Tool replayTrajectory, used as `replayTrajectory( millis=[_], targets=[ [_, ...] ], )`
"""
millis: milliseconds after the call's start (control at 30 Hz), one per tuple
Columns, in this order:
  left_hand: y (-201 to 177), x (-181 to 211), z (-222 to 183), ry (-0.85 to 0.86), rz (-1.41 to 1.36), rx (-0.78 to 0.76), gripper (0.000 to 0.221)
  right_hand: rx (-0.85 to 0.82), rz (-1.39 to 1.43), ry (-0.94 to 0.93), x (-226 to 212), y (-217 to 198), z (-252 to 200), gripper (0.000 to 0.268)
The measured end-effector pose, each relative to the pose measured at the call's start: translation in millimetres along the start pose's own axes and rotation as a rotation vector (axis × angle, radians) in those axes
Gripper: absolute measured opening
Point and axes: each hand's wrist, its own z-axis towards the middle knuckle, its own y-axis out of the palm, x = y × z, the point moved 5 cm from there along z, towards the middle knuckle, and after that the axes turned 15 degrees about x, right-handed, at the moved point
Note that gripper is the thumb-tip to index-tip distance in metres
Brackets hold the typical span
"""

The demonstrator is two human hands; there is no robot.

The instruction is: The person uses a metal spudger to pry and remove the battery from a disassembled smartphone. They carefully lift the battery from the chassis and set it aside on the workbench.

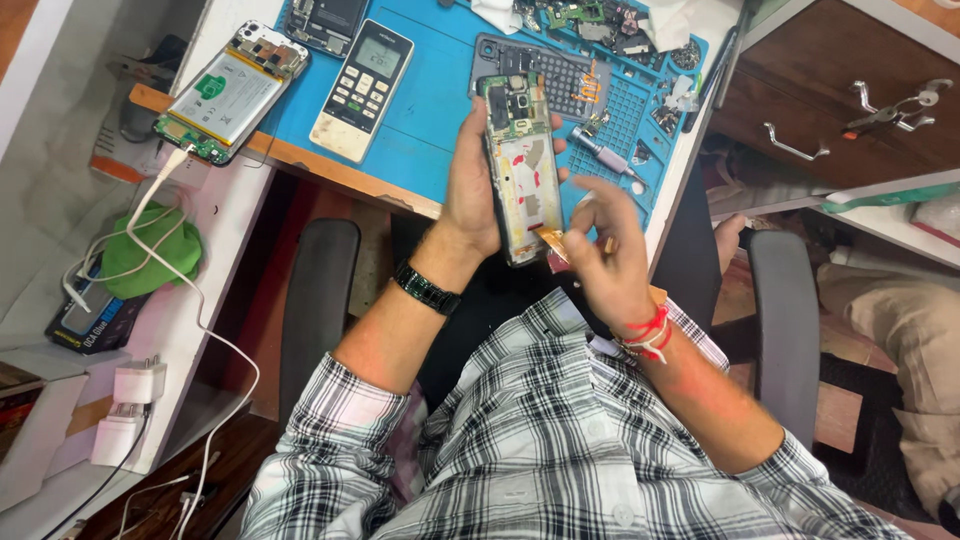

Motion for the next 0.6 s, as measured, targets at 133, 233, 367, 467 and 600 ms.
replayTrajectory(
  millis=[133, 233, 367, 467, 600],
  targets=[
    [-3, -3, -3, 0.004, 0.083, 0.026, 0.072, -0.078, -0.359, -0.191, -28, 9, -3, 0.067],
    [3, 3, -9, 0.163, 0.179, 0.009, 0.072, -0.131, -0.207, -0.171, -39, 15, 2, 0.079],
    [11, 13, -16, 0.158, 0.279, -0.012, 0.071, -0.171, 0.28, 0.293, -23, 6, 11, 0.076],
    [10, 15, -24, 0.173, 0.466, -0.008, 0.061, -0.173, 0.545, 0.501, -17, -5, 15, 0.073],
    [10, -1, -38, 0.363, 0.73, -0.044, 0.054, -0.149, 0.596, 0.4, -18, -11, 20, 0.068]
  ],
)
